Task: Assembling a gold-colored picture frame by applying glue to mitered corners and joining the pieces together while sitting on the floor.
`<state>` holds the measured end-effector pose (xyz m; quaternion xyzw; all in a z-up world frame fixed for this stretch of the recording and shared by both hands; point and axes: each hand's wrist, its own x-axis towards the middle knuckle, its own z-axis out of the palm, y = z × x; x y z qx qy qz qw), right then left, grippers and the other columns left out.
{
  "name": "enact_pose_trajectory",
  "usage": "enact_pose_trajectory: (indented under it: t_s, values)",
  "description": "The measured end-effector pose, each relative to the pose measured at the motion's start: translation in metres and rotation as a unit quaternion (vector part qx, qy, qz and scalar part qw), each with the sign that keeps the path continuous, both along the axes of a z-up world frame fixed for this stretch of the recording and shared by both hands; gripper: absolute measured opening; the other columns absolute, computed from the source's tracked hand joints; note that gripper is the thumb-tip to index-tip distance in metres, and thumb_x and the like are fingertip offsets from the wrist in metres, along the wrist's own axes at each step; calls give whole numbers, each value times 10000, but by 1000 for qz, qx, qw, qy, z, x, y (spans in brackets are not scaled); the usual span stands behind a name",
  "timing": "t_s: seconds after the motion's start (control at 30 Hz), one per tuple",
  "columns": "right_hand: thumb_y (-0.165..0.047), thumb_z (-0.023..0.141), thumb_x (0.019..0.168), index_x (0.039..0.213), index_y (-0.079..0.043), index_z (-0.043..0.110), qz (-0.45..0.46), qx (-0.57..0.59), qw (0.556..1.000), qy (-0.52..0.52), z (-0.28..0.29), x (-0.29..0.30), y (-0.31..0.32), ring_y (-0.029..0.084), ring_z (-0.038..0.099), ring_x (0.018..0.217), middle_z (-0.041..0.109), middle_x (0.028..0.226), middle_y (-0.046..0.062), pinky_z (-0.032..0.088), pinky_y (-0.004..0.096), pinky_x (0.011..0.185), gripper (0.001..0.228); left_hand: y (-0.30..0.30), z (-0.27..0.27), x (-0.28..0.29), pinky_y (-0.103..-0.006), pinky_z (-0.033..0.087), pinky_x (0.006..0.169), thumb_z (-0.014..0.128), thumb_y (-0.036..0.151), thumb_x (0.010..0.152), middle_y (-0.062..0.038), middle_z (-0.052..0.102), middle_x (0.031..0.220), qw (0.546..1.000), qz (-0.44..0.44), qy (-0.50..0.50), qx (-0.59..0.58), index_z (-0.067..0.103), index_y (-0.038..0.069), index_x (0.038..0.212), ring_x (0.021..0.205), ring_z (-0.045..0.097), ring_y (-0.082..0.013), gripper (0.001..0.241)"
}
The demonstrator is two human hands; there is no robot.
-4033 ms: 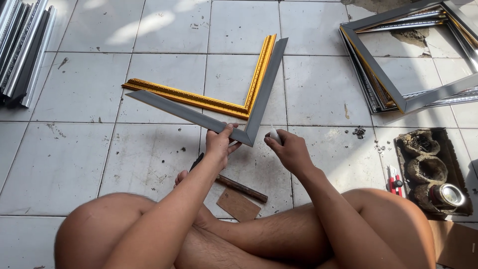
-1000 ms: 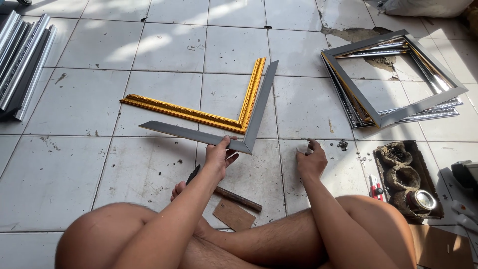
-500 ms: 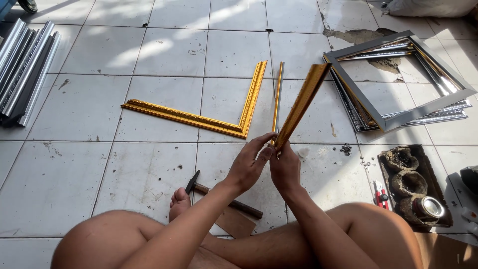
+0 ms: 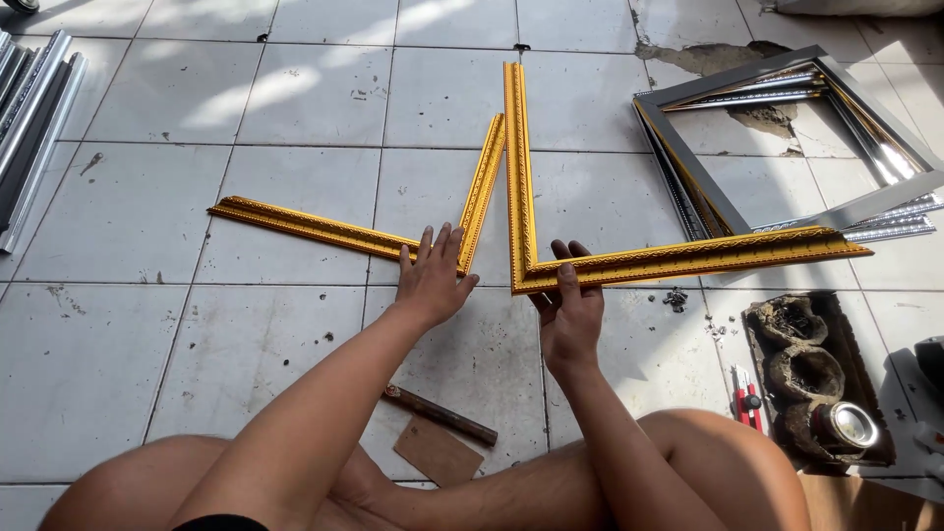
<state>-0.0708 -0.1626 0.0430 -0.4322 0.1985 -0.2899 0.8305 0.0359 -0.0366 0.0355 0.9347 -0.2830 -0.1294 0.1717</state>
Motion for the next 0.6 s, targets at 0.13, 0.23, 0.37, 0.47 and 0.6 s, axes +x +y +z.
enact_pose_trajectory:
  t_s: [0.13,0.23,0.37,0.47,0.6]
  values:
    - [-173,466,885,1212,-97,364,21,46,999,-17,-6,2,-8,217,564,948,487,1247,93,520,416,818,351,-10,-37,18,-619,157,990,418,405,875,-139,460,1271,996,34,-23,76,294,74,1323,1225,391,-274,570]
    - [-161,463,876,1215,-90,376,40,68,997,-22,-9,5,-11,231,572,951,497,1237,104,519,426,815,357,-6,-26,7,-577,278,963,499,492,822,-149,573,1120,991,55,-50,114,430,60,1216,1067,538,-268,589]
    - [-150,479,860,1215,-84,394,88,99,991,-22,-13,6,-10,274,560,980,497,1229,120,494,470,836,371,4,-42,5,-500,346,886,538,331,792,-119,522,1078,995,17,-68,70,487,82,1179,1042,486,-264,463]
    - [-155,476,850,1223,-81,396,122,111,986,-9,-11,7,-10,303,542,996,490,1227,140,464,510,852,388,26,-43,14,-470,346,863,555,266,756,-108,496,1099,994,37,-72,76,518,96,1149,1046,449,-257,430]
    - [-172,478,829,1246,-81,404,171,128,976,26,-5,8,-2,294,533,960,532,1146,138,447,512,849,433,92,-52,28,-460,322,814,548,122,723,-107,484,1128,973,99,-105,179,558,116,1110,1062,413,-274,387]
